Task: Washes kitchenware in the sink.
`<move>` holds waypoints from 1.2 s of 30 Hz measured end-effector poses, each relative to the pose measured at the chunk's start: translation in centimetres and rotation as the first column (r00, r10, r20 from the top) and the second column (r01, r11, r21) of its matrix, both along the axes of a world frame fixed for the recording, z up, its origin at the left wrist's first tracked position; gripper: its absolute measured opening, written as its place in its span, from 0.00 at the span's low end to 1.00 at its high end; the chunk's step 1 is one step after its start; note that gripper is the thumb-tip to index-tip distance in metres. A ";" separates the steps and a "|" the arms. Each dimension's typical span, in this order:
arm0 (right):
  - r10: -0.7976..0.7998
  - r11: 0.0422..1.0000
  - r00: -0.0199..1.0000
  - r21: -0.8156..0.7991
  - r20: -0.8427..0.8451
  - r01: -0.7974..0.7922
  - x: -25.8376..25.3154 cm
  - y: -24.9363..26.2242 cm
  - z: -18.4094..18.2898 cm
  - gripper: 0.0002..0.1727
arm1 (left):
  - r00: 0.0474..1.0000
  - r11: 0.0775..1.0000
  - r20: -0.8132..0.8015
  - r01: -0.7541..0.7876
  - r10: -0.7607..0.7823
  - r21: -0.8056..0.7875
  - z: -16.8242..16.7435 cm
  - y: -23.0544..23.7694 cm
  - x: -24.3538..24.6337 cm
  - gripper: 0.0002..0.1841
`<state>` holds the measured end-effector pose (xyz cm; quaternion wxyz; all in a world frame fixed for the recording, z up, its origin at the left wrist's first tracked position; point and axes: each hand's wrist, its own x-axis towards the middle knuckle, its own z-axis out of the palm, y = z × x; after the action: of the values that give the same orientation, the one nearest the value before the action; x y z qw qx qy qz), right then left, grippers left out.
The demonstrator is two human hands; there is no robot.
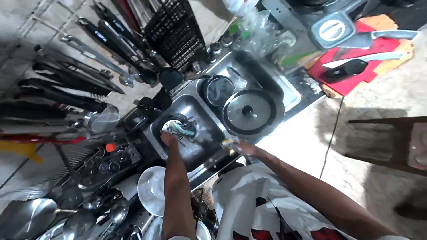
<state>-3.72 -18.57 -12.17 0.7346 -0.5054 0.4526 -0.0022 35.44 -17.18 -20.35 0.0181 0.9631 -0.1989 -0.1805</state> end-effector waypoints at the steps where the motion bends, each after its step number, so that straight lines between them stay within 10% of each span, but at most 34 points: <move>1: -0.021 1.000 0.999 0.011 0.032 0.020 -0.5 -0.3 0.0 0.18 | 0.999 1.000 0.036 0.025 -0.025 0.008 0.1 -0.1 -0.3 0.31; 7: -0.378 0.873 0.910 0.394 0.172 0.288 -1.8 -2.1 1.1 0.28 | 0.968 0.975 0.200 0.181 -0.153 -0.127 1.4 -2.1 -3.7 0.25; 10: -0.469 0.808 0.844 0.513 0.262 0.289 -2.3 -3.3 1.0 0.30 | 0.895 0.815 0.167 0.445 -0.413 -0.371 2.8 -5.2 -8.5 0.22; 15: -0.568 0.714 0.771 0.638 0.286 0.289 -3.9 -5.6 2.2 0.26 | 0.709 0.660 0.029 0.670 -0.705 -0.340 3.9 -13.8 -17.0 0.23; 25: -0.550 0.785 0.796 0.481 0.253 0.390 -8.7 -6.6 -1.7 0.28 | 0.838 0.840 0.061 0.540 -0.543 0.059 -1.2 -24.0 -19.5 0.32; 36: -0.574 0.765 0.786 0.491 0.228 0.416 -9.7 -8.6 -2.0 0.29 | 0.821 0.817 0.004 0.568 -0.570 -0.104 3.4 -24.1 -19.2 0.19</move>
<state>-13.41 -27.14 -14.16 0.8674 -0.1873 0.4166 -0.1975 16.20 -41.25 -16.93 0.0146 0.8550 -0.4859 -0.1809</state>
